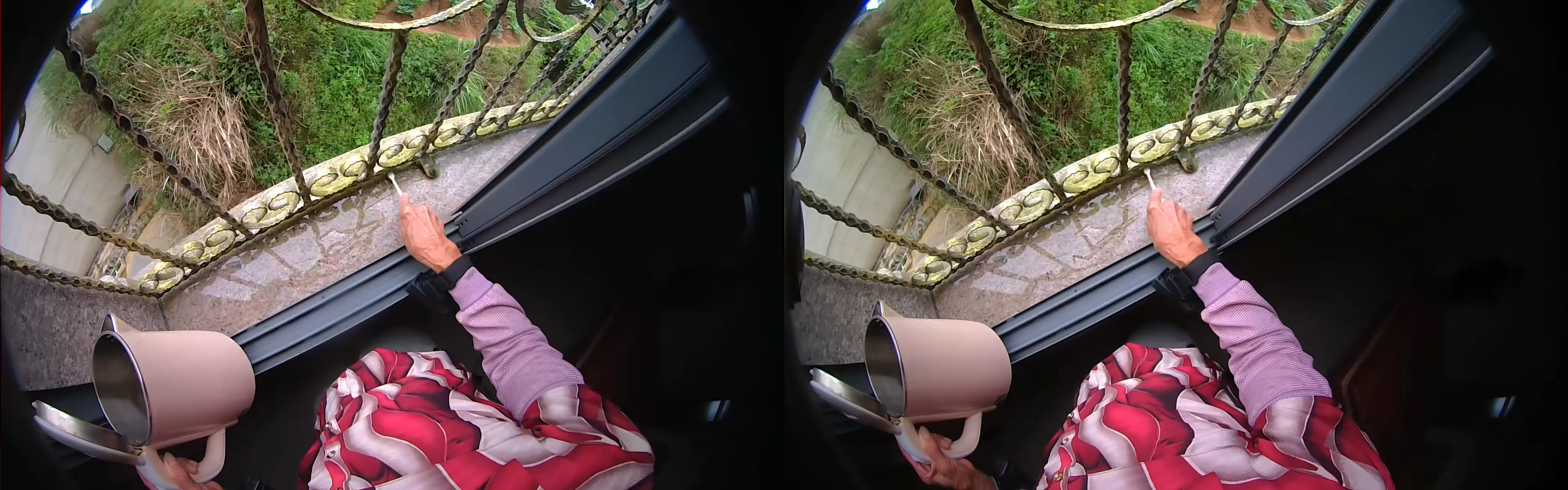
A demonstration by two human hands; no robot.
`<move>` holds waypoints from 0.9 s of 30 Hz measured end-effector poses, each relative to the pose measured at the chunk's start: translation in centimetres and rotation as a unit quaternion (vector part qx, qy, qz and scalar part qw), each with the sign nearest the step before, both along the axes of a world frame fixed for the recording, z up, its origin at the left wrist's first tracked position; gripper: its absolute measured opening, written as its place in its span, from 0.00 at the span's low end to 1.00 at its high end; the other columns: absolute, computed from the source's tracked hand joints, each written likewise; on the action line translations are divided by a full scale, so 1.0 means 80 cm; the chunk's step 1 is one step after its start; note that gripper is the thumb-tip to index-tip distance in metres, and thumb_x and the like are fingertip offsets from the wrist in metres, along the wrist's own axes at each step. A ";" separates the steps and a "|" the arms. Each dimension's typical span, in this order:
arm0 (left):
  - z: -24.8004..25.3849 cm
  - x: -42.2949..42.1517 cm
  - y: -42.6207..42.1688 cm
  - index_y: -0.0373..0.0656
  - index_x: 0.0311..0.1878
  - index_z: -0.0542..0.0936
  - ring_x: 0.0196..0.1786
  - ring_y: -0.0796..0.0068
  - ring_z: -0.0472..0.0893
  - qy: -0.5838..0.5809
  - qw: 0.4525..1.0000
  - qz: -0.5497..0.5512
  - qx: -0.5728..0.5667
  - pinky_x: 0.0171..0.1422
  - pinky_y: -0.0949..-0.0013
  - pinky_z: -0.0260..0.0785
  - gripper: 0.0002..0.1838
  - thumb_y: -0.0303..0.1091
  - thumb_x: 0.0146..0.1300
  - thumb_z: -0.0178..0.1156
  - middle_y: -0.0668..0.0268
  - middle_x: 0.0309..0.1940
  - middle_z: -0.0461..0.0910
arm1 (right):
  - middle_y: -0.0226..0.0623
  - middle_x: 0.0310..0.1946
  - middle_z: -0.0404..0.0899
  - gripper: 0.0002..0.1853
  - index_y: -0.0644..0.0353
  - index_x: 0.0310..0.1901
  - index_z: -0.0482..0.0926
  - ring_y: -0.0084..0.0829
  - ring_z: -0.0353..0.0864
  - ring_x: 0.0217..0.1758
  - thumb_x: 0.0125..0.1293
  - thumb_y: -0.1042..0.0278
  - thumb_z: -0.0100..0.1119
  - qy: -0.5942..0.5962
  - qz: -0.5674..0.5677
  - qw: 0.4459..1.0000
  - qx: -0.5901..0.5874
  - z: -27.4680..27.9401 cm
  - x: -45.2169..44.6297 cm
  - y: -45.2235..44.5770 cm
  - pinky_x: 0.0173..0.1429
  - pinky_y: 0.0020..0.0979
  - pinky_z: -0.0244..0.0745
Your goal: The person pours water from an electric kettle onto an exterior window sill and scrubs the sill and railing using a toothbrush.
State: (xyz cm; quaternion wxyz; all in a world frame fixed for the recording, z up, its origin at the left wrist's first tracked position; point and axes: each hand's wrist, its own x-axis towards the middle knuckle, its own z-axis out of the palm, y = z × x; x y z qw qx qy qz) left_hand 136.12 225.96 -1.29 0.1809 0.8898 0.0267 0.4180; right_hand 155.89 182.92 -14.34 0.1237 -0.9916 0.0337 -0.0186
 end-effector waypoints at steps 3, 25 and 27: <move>0.004 0.000 -0.004 0.42 0.34 0.77 0.21 0.70 0.76 0.013 1.000 0.003 -0.021 0.16 0.75 0.64 0.02 0.29 0.60 0.57 0.49 0.39 0.78 | 0.59 0.27 0.77 0.19 0.78 0.49 0.64 0.54 0.79 0.31 0.59 0.74 0.44 0.002 -0.024 0.999 -0.020 -0.001 -0.003 -0.006 0.35 0.48 0.75; 0.029 0.022 -0.048 0.25 0.42 0.76 0.16 0.81 0.68 -0.039 0.971 -0.027 -0.233 0.16 0.80 0.58 0.16 0.30 0.55 0.61 0.57 0.31 0.79 | 0.58 0.22 0.74 0.18 0.75 0.47 0.65 0.58 0.74 0.27 0.58 0.71 0.47 -0.032 -0.029 0.998 0.055 -0.020 -0.006 0.007 0.32 0.51 0.69; 0.028 0.024 -0.047 0.25 0.41 0.76 0.15 0.81 0.68 -0.040 0.974 -0.028 -0.223 0.16 0.79 0.58 0.17 0.31 0.55 0.61 0.57 0.30 0.79 | 0.59 0.23 0.74 0.18 0.75 0.48 0.65 0.57 0.74 0.27 0.58 0.71 0.47 -0.051 -0.063 0.996 0.045 -0.014 0.001 -0.018 0.32 0.51 0.70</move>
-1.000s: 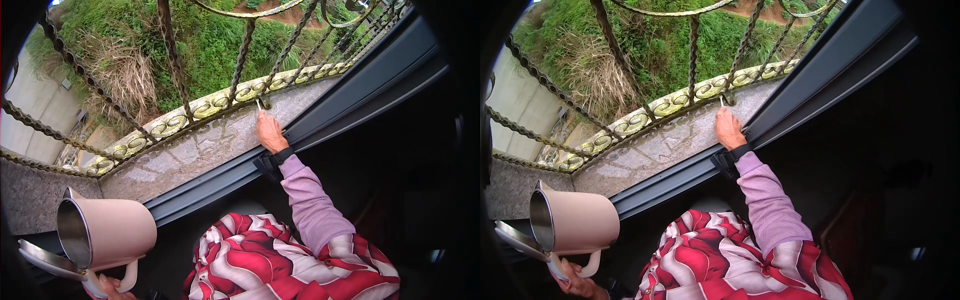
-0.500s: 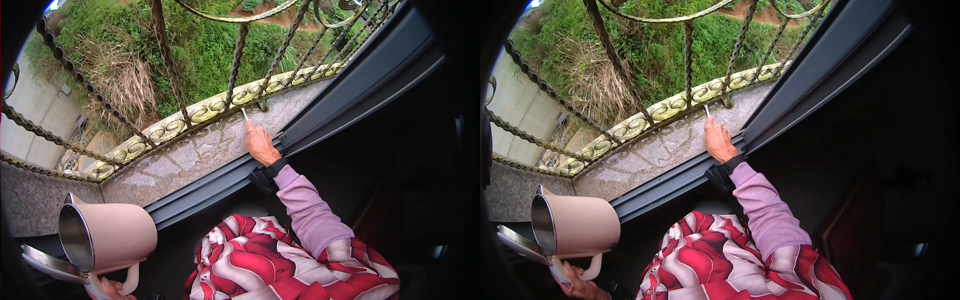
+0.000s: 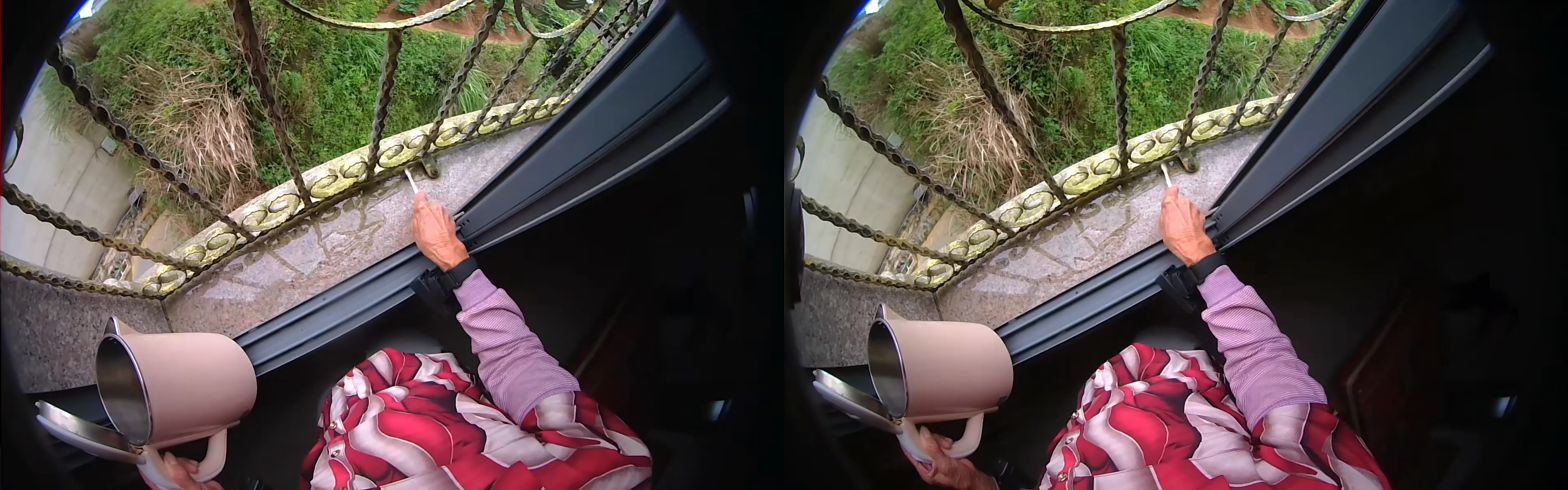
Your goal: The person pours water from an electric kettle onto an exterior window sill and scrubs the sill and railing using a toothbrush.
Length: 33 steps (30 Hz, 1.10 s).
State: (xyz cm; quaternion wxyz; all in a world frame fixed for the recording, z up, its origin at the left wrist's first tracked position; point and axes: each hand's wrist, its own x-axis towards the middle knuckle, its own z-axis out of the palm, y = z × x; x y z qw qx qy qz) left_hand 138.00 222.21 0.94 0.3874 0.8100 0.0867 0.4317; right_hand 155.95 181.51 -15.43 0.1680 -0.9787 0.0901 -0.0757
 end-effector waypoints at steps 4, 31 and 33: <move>-0.010 -0.003 0.021 0.25 0.40 0.77 0.14 0.81 0.67 -0.004 0.992 0.012 0.123 0.15 0.79 0.57 0.16 0.31 0.54 0.62 0.59 0.26 0.78 | 0.58 0.23 0.74 0.19 0.76 0.50 0.64 0.56 0.75 0.27 0.59 0.72 0.46 -0.033 0.033 0.999 -0.022 -0.007 0.006 0.023 0.31 0.49 0.71; -0.024 -0.017 0.020 0.26 0.52 0.69 0.21 0.82 0.62 0.009 0.989 0.028 -0.146 0.26 0.79 0.56 0.20 0.21 0.56 0.55 0.62 0.29 0.72 | 0.58 0.24 0.76 0.21 0.80 0.52 0.62 0.55 0.78 0.28 0.58 0.75 0.44 0.031 0.073 0.997 -0.017 0.003 -0.014 0.066 0.31 0.48 0.73; -0.026 -0.021 0.021 0.26 0.52 0.69 0.21 0.82 0.62 0.009 0.987 0.015 -0.157 0.26 0.79 0.56 0.19 0.21 0.56 0.55 0.62 0.28 0.72 | 0.56 0.24 0.77 0.20 0.81 0.50 0.63 0.52 0.80 0.29 0.59 0.75 0.44 0.075 0.028 0.996 -0.042 0.015 -0.010 0.020 0.31 0.45 0.76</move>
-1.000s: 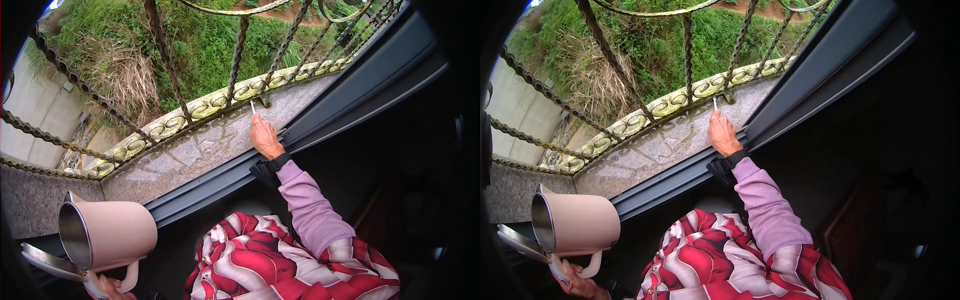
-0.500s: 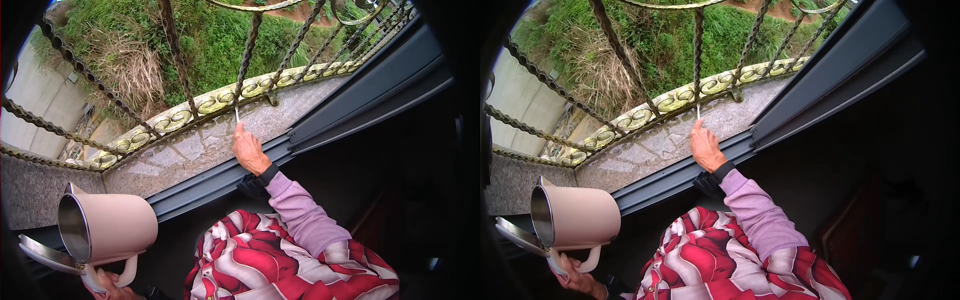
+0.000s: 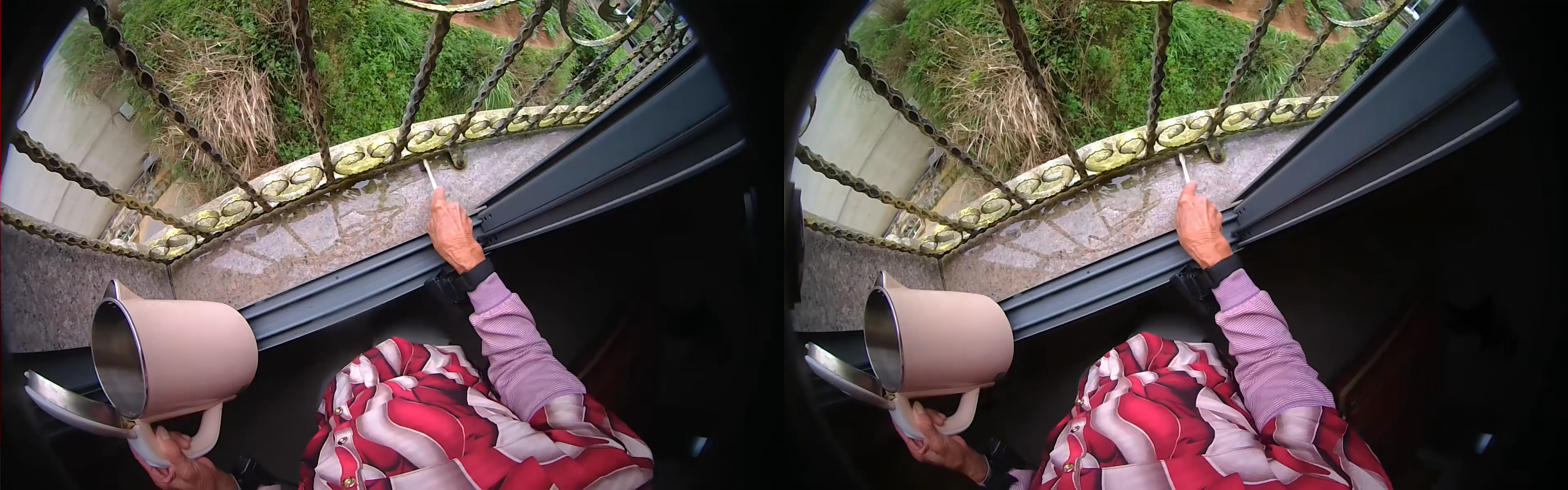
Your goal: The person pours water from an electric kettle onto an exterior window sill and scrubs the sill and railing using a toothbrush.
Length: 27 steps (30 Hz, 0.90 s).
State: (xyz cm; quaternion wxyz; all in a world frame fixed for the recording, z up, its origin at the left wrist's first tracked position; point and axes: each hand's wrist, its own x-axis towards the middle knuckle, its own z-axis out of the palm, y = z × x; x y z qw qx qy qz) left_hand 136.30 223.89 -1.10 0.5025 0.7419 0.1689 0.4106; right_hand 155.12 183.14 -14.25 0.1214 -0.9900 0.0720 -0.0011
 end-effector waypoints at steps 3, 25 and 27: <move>0.000 0.003 -0.002 0.26 0.52 0.69 0.21 0.82 0.62 -0.003 1.000 0.016 0.006 0.26 0.79 0.56 0.19 0.21 0.56 0.55 0.62 0.28 0.72 | 0.55 0.25 0.77 0.20 0.81 0.50 0.63 0.52 0.79 0.26 0.60 0.74 0.43 -0.019 0.053 0.998 0.018 -0.005 0.000 0.014 0.30 0.45 0.76; 0.000 0.017 -0.017 0.24 0.40 0.76 0.12 0.81 0.66 -0.069 0.997 0.036 0.022 0.15 0.78 0.57 0.16 0.30 0.54 0.61 0.61 0.21 0.76 | 0.50 0.26 0.76 0.20 0.62 0.53 0.69 0.49 0.78 0.26 0.56 0.74 0.46 -0.072 0.124 0.989 -0.022 -0.010 -0.016 0.028 0.30 0.45 0.74; -0.002 0.017 -0.010 0.23 0.41 0.76 0.12 0.81 0.65 -0.069 0.996 0.048 0.035 0.15 0.78 0.57 0.18 0.31 0.54 0.61 0.62 0.20 0.75 | 0.50 0.25 0.76 0.19 0.62 0.52 0.68 0.47 0.79 0.27 0.56 0.74 0.48 -0.043 0.136 0.989 -0.043 -0.011 -0.020 0.051 0.31 0.44 0.74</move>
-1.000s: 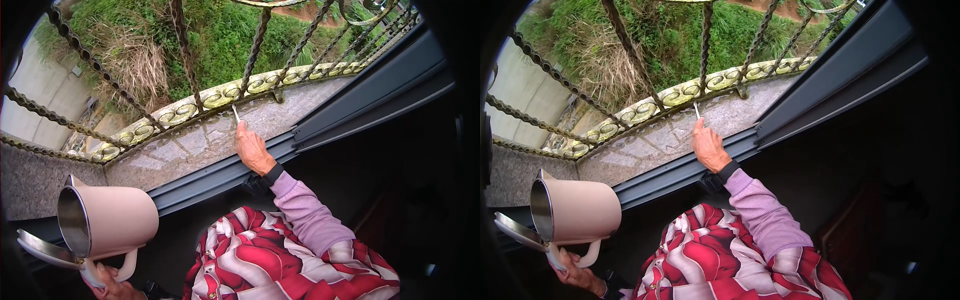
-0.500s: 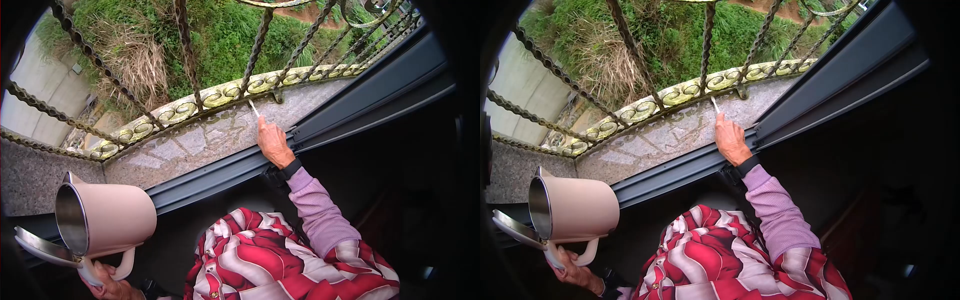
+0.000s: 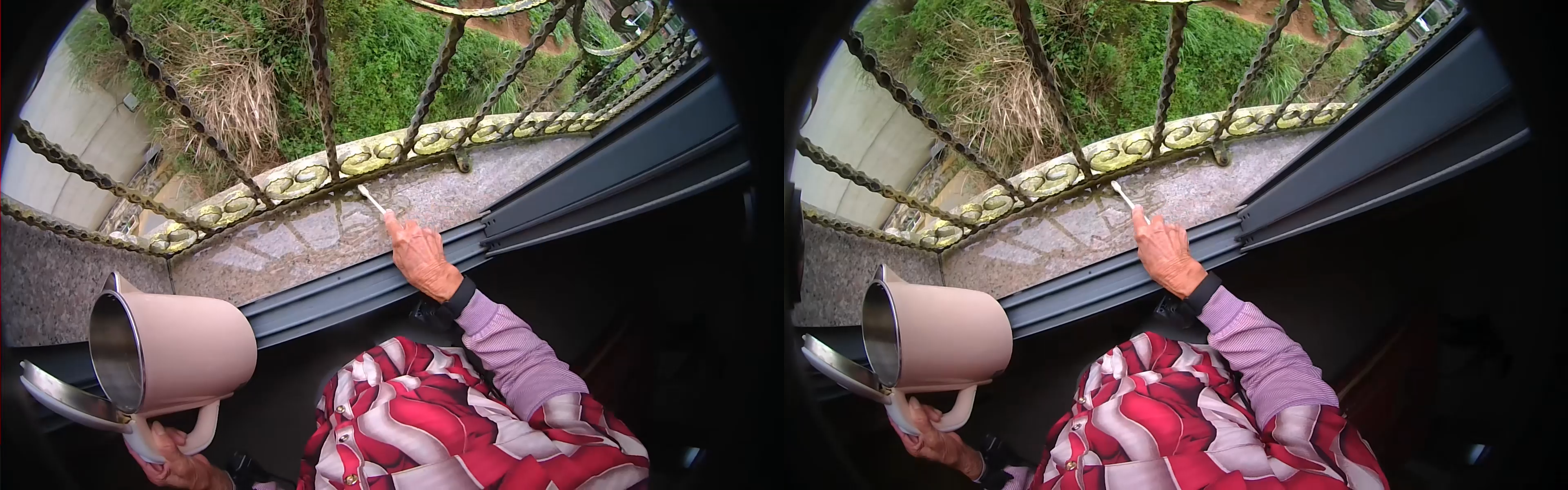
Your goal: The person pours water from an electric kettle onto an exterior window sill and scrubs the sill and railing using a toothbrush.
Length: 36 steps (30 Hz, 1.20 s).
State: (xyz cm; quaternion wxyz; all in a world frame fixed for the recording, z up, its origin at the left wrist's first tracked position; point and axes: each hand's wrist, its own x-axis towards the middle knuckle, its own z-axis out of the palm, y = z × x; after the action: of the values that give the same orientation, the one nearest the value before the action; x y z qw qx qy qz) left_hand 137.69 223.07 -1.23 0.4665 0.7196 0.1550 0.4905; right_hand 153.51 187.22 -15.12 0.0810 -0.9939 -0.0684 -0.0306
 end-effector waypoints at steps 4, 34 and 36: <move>0.004 -0.014 0.007 0.25 0.52 0.69 0.21 0.82 0.62 0.070 0.997 -0.022 -0.028 0.26 0.79 0.56 0.20 0.20 0.55 0.55 0.62 0.28 0.71 | 0.48 0.25 0.76 0.19 0.58 0.53 0.70 0.48 0.78 0.27 0.58 0.73 0.47 -0.014 -0.092 0.995 -0.027 -0.001 0.021 -0.054 0.29 0.43 0.74; 0.002 -0.010 -0.006 0.28 0.38 0.75 0.14 0.80 0.67 0.030 0.999 0.001 -0.037 0.17 0.78 0.59 0.13 0.29 0.55 0.59 0.63 0.20 0.74 | 0.50 0.23 0.74 0.20 0.60 0.54 0.69 0.50 0.75 0.24 0.58 0.77 0.46 -0.089 -0.016 0.991 0.102 -0.019 0.033 0.022 0.28 0.43 0.71; 0.003 -0.013 0.000 0.28 0.44 0.73 0.16 0.81 0.65 0.057 0.998 -0.006 -0.035 0.20 0.78 0.58 0.14 0.26 0.55 0.58 0.63 0.23 0.73 | 0.51 0.21 0.73 0.19 0.62 0.53 0.69 0.51 0.74 0.24 0.58 0.78 0.46 -0.086 0.022 0.977 0.194 -0.020 0.032 0.028 0.28 0.44 0.70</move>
State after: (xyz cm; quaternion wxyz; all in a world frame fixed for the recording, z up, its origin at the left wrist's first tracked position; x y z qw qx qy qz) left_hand 136.66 223.05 -1.00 0.4851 0.7302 0.1943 0.4401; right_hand 156.08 189.50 -16.75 0.2669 -0.9512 -0.0893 -0.1266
